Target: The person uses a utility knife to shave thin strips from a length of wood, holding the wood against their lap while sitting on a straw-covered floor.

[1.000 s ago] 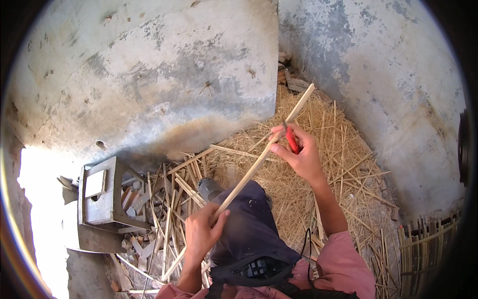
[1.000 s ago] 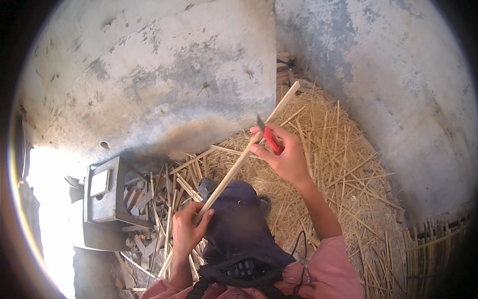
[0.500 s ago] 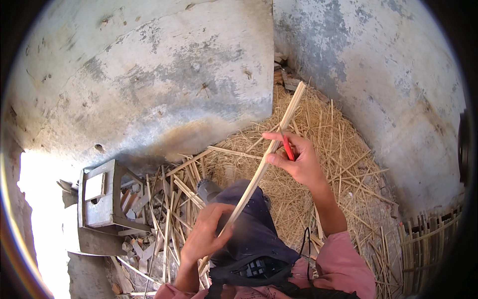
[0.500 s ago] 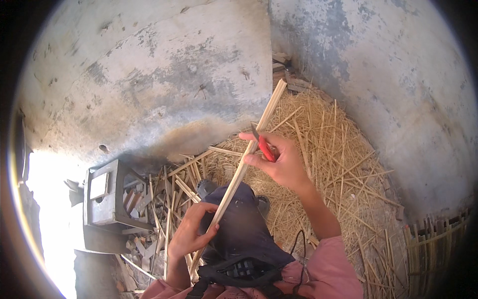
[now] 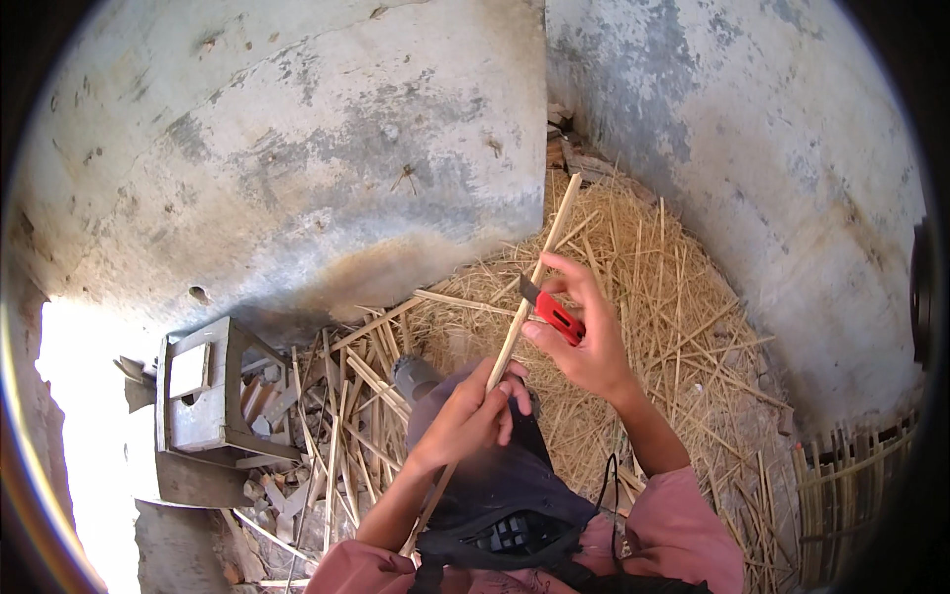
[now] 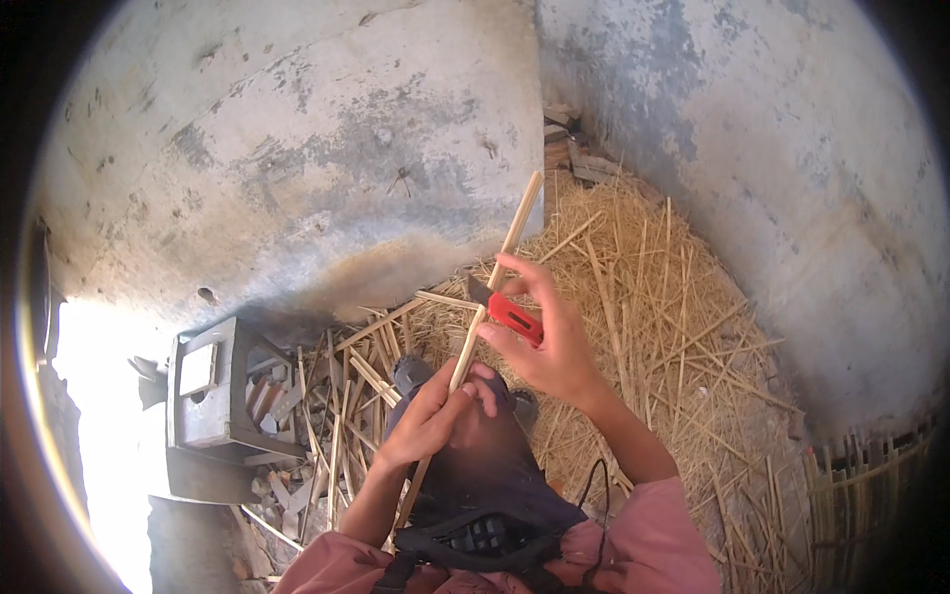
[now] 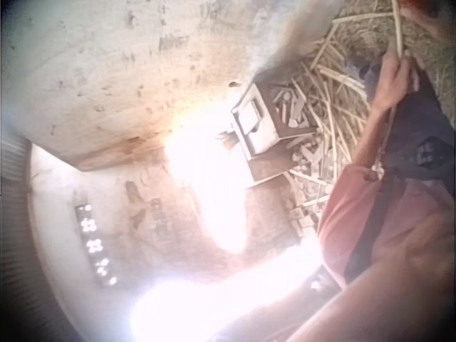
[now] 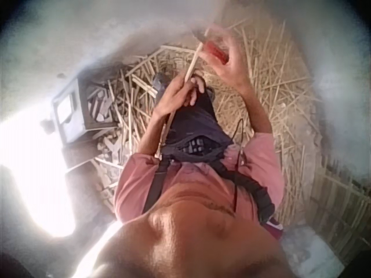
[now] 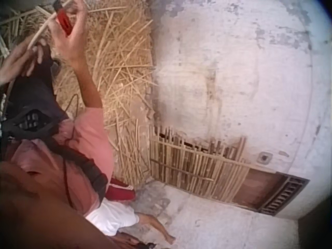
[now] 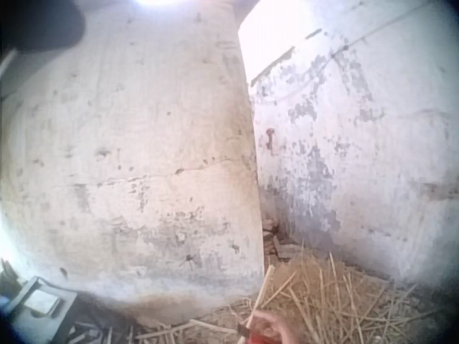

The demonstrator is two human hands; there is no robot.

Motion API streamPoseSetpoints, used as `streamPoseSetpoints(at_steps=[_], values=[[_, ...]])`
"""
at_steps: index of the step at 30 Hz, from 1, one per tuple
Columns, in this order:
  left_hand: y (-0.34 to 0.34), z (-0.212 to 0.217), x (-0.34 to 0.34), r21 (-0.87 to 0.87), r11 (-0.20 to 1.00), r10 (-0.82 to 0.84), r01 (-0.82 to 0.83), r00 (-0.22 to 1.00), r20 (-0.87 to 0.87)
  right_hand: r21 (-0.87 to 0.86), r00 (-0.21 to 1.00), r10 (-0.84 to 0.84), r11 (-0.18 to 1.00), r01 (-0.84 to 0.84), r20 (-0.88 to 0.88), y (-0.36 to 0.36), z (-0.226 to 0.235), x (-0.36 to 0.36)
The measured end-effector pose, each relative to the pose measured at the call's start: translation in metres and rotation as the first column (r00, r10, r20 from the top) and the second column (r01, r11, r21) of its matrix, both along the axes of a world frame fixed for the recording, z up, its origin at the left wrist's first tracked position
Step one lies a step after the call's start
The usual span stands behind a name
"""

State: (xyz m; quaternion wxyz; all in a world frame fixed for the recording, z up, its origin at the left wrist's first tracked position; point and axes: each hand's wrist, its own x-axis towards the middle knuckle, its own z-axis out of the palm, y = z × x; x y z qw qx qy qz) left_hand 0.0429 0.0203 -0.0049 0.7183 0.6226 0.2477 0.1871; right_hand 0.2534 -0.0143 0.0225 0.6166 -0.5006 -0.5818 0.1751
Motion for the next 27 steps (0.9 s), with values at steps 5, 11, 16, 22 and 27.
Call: streamPoseSetpoints(at_steps=[5, 11, 16, 22, 27], values=[[-0.002, -0.007, -0.001, -0.027, 0.997, 0.073, -0.073, 0.997, 0.022, -0.122, 0.991, 0.045, 0.992, -0.03, 0.125, -0.013, -0.007, 0.023], [-0.003, -0.002, -0.002, -0.001, 0.997, 0.071, -0.071, 0.997, 0.029, -0.051, 0.917, 0.06, 0.998, -0.044, 0.395, -0.017, -0.015, 0.017], [-0.003, -0.003, 0.0, 0.037, 0.993, 0.109, -0.112, 0.991, 0.075, -0.013, 0.893, 0.076, 0.997, -0.078, 0.443, -0.015, -0.018, 0.008], [-0.002, 0.008, 0.001, 0.078, 0.985, 0.147, -0.155, 0.984, 0.098, 0.056, 0.831, 0.022, 0.996, -0.064, 0.556, -0.013, -0.019, 0.002], [0.001, 0.006, 0.005, 0.276, 0.933, 0.231, -0.232, 0.972, 0.038, 0.108, 0.817, -0.026, 0.993, -0.045, 0.577, -0.012, -0.017, 0.0]])
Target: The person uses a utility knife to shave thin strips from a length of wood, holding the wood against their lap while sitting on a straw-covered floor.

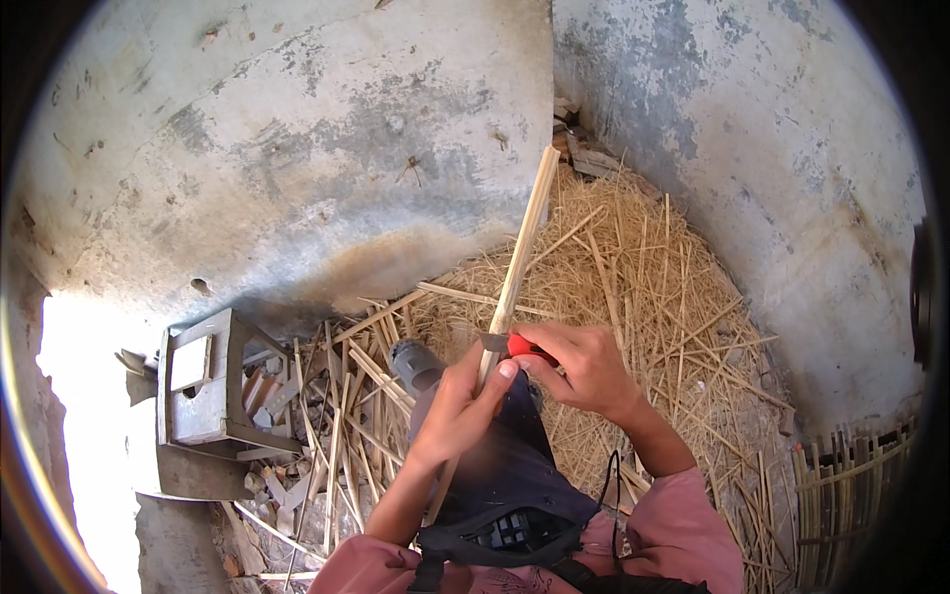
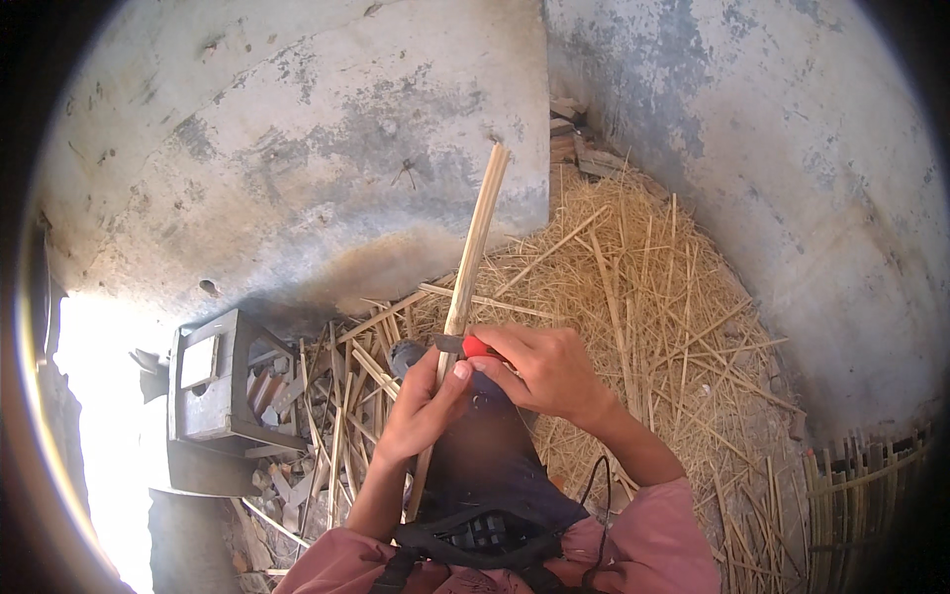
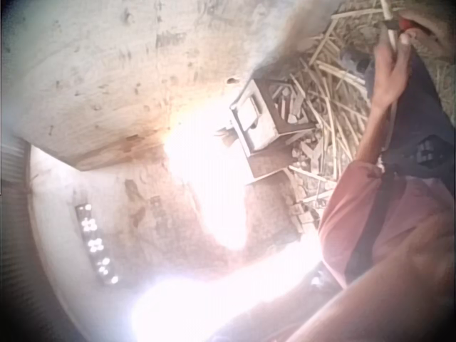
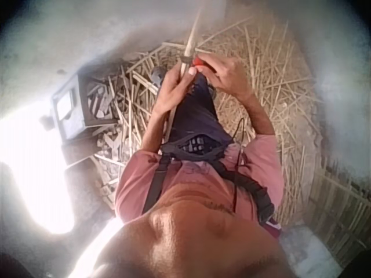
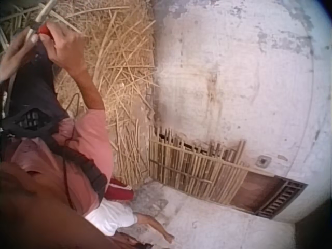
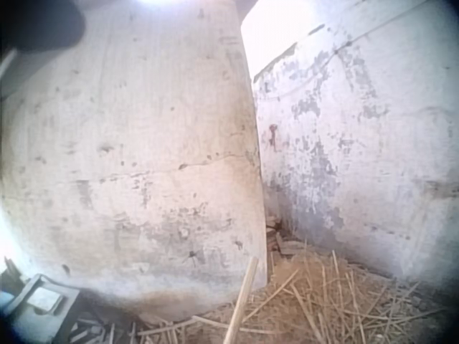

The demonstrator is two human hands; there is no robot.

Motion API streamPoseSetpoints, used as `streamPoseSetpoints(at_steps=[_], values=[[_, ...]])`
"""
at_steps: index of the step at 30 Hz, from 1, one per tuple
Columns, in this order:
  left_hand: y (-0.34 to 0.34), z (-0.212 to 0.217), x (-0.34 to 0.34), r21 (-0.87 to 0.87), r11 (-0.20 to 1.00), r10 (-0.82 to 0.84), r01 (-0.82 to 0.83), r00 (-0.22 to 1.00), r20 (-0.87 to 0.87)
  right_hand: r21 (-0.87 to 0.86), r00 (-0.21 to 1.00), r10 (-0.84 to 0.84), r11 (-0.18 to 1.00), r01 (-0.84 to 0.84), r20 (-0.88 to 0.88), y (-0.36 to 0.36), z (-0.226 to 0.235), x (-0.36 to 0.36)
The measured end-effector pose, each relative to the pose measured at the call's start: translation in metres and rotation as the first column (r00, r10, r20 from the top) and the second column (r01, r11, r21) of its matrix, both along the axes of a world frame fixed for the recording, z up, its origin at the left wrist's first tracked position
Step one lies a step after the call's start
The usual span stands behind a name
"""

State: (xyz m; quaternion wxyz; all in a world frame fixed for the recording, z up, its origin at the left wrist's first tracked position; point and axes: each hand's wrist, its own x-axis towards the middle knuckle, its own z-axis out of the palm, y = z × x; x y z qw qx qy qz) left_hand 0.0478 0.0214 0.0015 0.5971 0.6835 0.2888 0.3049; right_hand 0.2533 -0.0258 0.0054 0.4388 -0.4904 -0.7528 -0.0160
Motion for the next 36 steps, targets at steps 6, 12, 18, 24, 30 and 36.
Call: streamPoseSetpoints(at_steps=[6, 12, 18, 24, 30, 36], values=[[-0.009, 0.009, 0.009, 0.328, 0.927, 0.215, -0.183, 0.975, -0.063, -0.043, 0.999, -0.05, 0.998, 0.051, 0.019, -0.007, 0.015, -0.004], [-0.016, 0.008, 0.012, 0.379, 0.888, 0.308, -0.262, 0.949, -0.065, 0.005, 0.99, -0.127, 0.992, 0.127, 0.064, -0.01, 0.016, -0.009], [-0.016, 0.008, 0.012, 0.393, 0.877, 0.325, -0.277, 0.944, -0.059, 0.059, 0.977, -0.201, 0.979, 0.198, 0.068, -0.009, 0.016, -0.018], [-0.016, 0.009, 0.013, 0.345, 0.892, 0.32, -0.292, 0.947, -0.025, 0.126, 0.969, -0.243, 0.964, 0.236, 0.038, -0.002, 0.009, -0.022], [-0.017, 0.004, 0.005, 0.301, 0.936, 0.238, -0.185, 0.959, -0.15, 0.169, 0.92, -0.391, 0.906, 0.389, -0.022, 0.016, 0.011, 0.003], [-0.03, -0.023, -0.007, 0.085, 0.994, 0.076, -0.062, 0.981, -0.179, -0.085, 0.724, -0.53, 0.828, 0.555, -0.441, 0.032, 0.054, 0.111]])
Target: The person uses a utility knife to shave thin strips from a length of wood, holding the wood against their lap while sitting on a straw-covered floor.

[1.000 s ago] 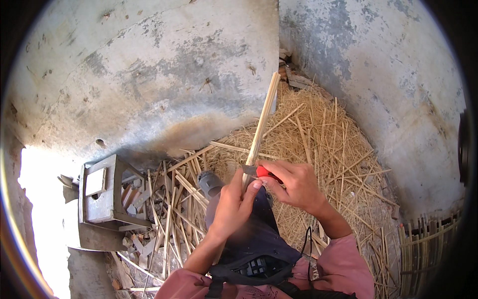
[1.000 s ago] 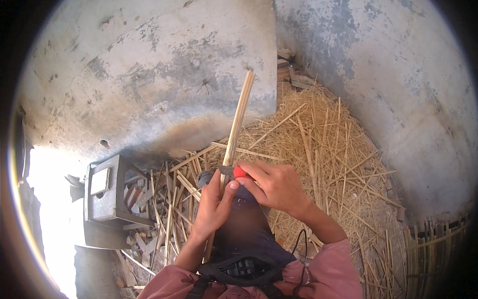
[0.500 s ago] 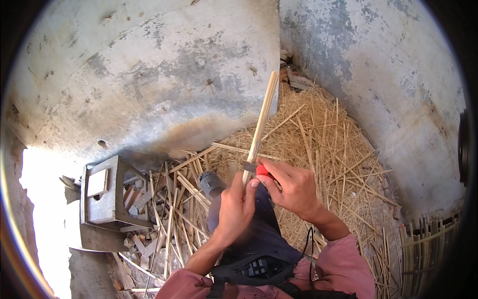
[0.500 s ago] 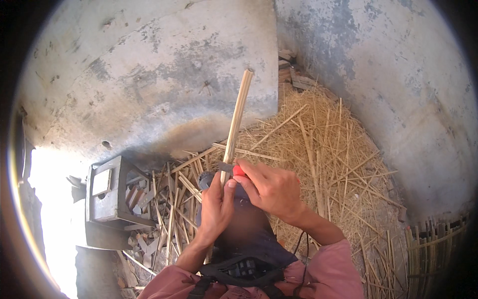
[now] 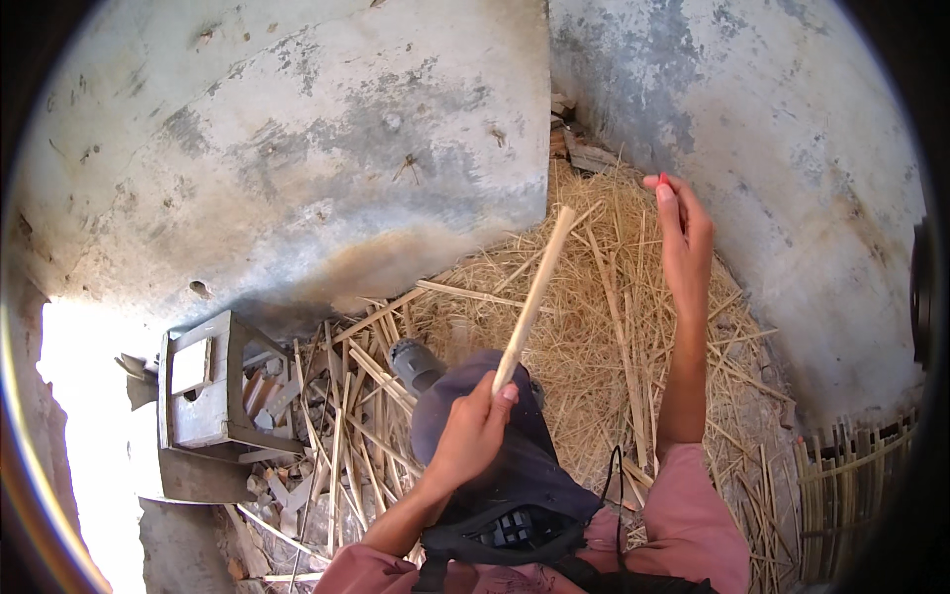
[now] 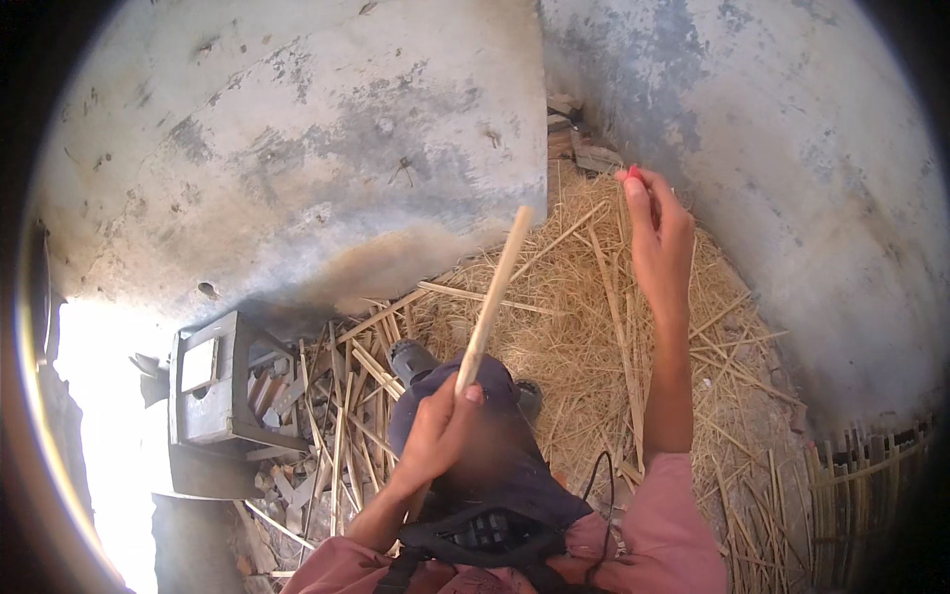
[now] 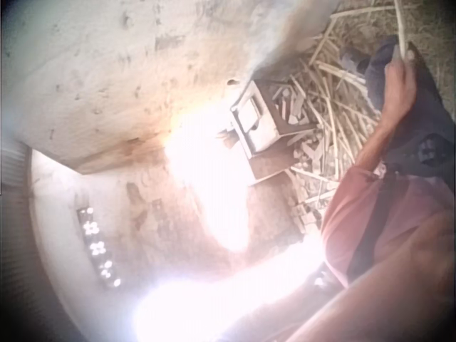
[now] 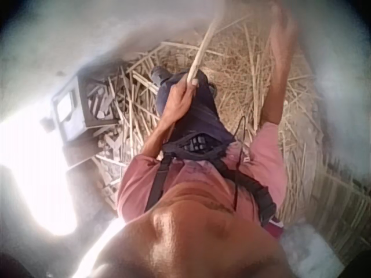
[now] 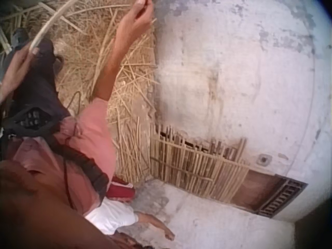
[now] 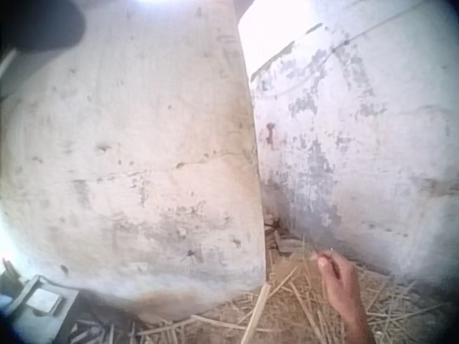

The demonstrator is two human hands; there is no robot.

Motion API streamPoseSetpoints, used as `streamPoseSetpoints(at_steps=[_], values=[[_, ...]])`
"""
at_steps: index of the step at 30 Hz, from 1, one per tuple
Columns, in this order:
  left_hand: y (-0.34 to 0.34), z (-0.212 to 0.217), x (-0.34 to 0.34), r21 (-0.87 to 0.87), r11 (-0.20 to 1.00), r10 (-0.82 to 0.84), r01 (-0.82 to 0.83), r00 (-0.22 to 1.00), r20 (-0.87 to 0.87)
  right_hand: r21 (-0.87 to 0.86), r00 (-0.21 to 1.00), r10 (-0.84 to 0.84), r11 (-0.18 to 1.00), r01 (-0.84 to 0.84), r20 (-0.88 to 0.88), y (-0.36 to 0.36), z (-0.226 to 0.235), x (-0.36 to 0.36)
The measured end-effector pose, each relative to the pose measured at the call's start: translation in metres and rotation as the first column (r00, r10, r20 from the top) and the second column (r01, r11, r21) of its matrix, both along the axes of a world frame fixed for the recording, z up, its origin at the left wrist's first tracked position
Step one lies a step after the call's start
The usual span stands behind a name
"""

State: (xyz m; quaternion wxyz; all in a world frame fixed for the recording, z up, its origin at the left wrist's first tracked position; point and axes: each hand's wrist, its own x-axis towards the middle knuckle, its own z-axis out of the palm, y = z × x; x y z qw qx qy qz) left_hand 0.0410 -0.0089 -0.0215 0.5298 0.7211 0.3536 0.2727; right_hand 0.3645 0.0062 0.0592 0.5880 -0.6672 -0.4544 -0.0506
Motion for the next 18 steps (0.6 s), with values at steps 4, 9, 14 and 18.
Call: streamPoseSetpoints(at_steps=[4, 9, 14, 18], values=[[0.01, 0.009, 0.0, -0.019, 0.999, -0.036, 0.037, 0.999, 0.028, -0.051, 0.918, 0.387, 0.918, -0.392, -0.086, -0.013, -0.03, -0.031], [0.013, 0.014, -0.012, -0.355, 0.933, -0.005, 0.065, 0.986, 0.167, -0.187, 0.789, 0.602, 0.794, -0.578, 0.117, -0.03, -0.043, -0.093], [0.016, 0.019, -0.008, -0.116, 0.988, -0.087, 0.102, 0.987, 0.132, -0.206, 0.706, 0.65, 0.759, -0.617, 0.28, -0.037, -0.049, -0.11], [0.014, 0.025, -0.004, 0.069, 0.997, -0.038, 0.032, 0.995, 0.093, -0.237, 0.684, 0.64, 0.767, -0.596, 0.351, -0.037, -0.052, -0.115]])
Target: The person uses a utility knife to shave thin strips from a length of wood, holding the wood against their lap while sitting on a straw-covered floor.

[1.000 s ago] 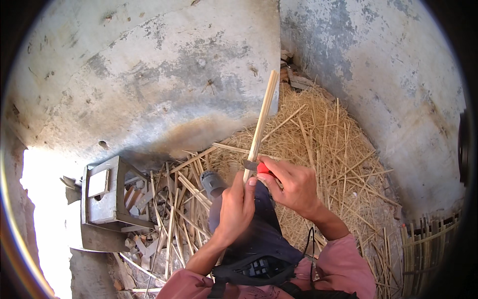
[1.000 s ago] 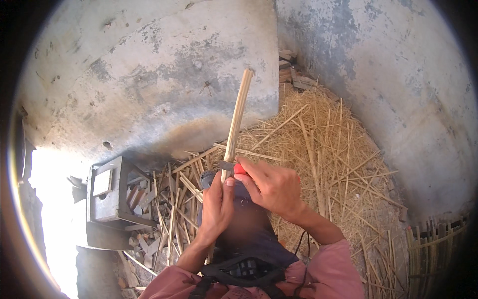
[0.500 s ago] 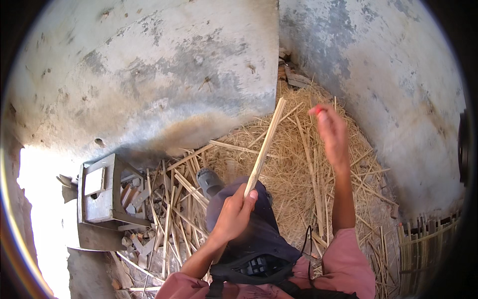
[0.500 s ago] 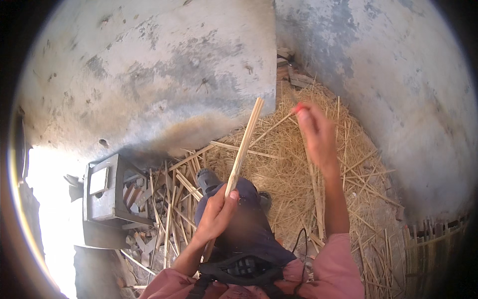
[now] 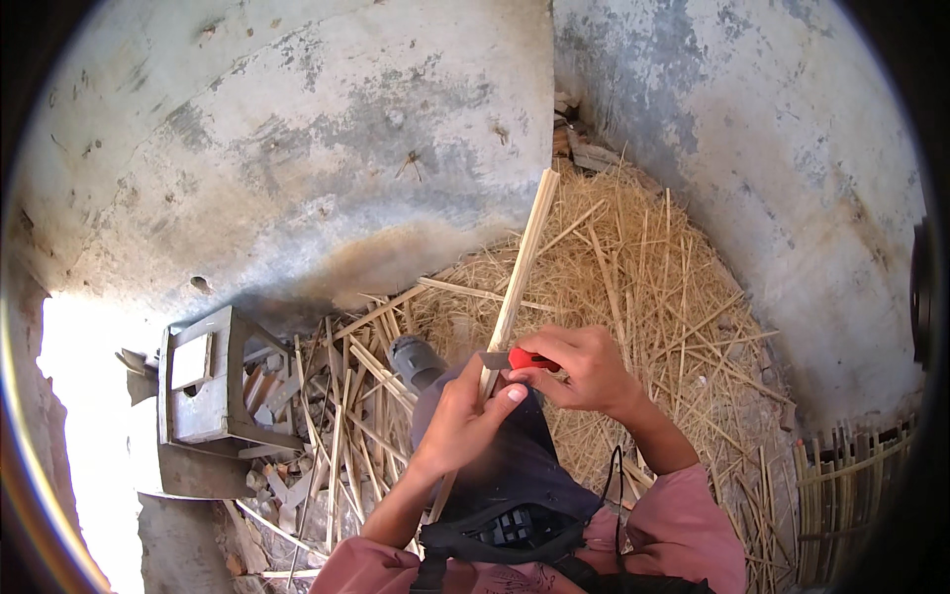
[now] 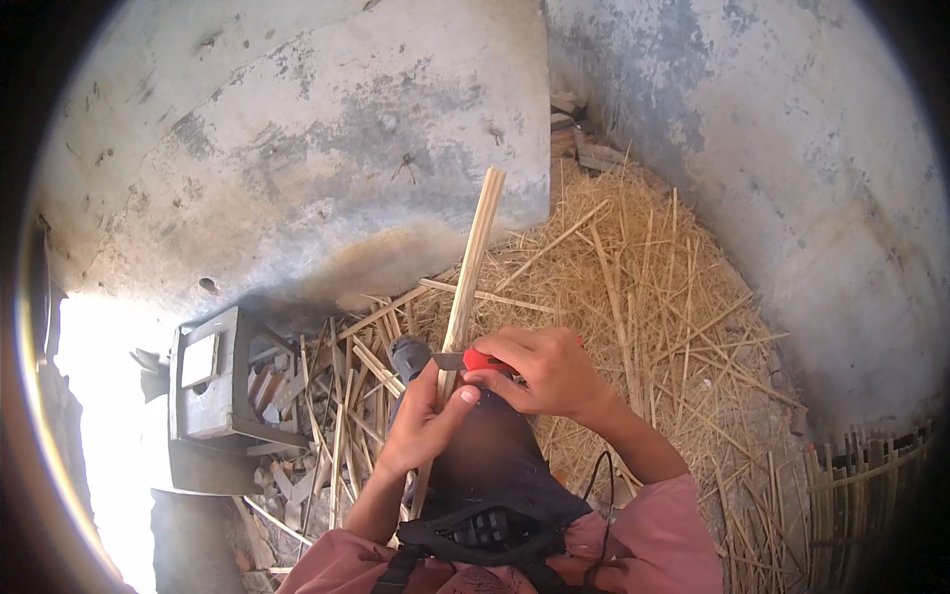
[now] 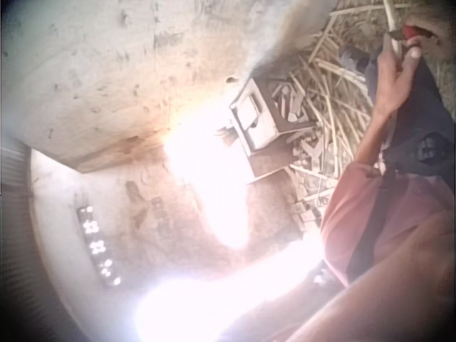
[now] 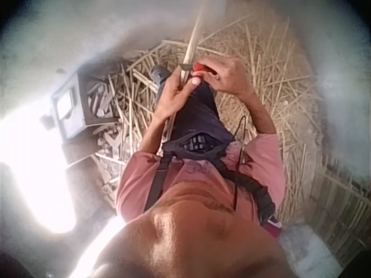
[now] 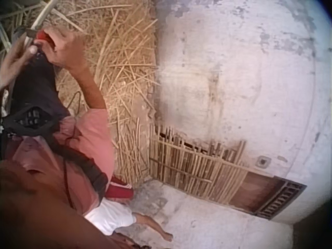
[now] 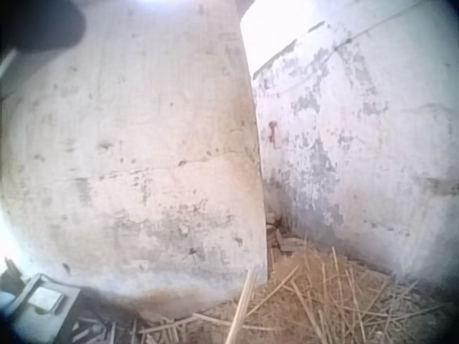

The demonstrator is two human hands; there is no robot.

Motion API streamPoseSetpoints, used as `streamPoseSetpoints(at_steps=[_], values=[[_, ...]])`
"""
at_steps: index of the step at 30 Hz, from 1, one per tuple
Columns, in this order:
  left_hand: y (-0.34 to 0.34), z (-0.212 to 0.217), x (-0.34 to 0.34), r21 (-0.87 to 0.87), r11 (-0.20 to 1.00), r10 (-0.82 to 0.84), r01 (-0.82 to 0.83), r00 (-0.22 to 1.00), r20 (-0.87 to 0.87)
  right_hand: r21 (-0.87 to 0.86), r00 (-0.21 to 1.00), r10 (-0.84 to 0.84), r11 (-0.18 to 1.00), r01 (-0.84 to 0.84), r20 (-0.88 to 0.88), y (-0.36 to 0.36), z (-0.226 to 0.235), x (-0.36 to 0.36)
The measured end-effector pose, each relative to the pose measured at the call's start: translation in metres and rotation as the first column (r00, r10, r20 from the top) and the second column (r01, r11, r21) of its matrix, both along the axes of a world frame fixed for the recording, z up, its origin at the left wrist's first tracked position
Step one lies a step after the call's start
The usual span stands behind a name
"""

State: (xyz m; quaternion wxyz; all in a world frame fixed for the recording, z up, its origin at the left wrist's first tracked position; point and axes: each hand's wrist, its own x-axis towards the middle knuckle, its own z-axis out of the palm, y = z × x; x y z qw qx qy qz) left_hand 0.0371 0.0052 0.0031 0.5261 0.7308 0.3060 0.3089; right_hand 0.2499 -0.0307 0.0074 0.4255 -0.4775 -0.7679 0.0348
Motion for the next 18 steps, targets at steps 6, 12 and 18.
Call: streamPoseSetpoints(at_steps=[6, 12, 18], values=[[-0.002, -0.009, 0.011, 0.231, 0.96, 0.162, -0.158, 0.987, -0.001, 0.033, 0.992, -0.106, 0.994, 0.104, 0.075, -0.005, 0.003, -0.006], [-0.005, -0.003, 0.012, 0.234, 0.953, 0.208, -0.191, 0.977, -0.049, 0.043, 0.975, -0.208, 0.978, 0.205, 0.073, -0.012, 0.01, -0.018], [-0.006, -0.001, 0.014, 0.244, 0.947, 0.223, -0.21, 0.975, -0.025, 0.048, 0.952, -0.303, 0.952, 0.301, 0.047, -0.019, 0.01, -0.031]])
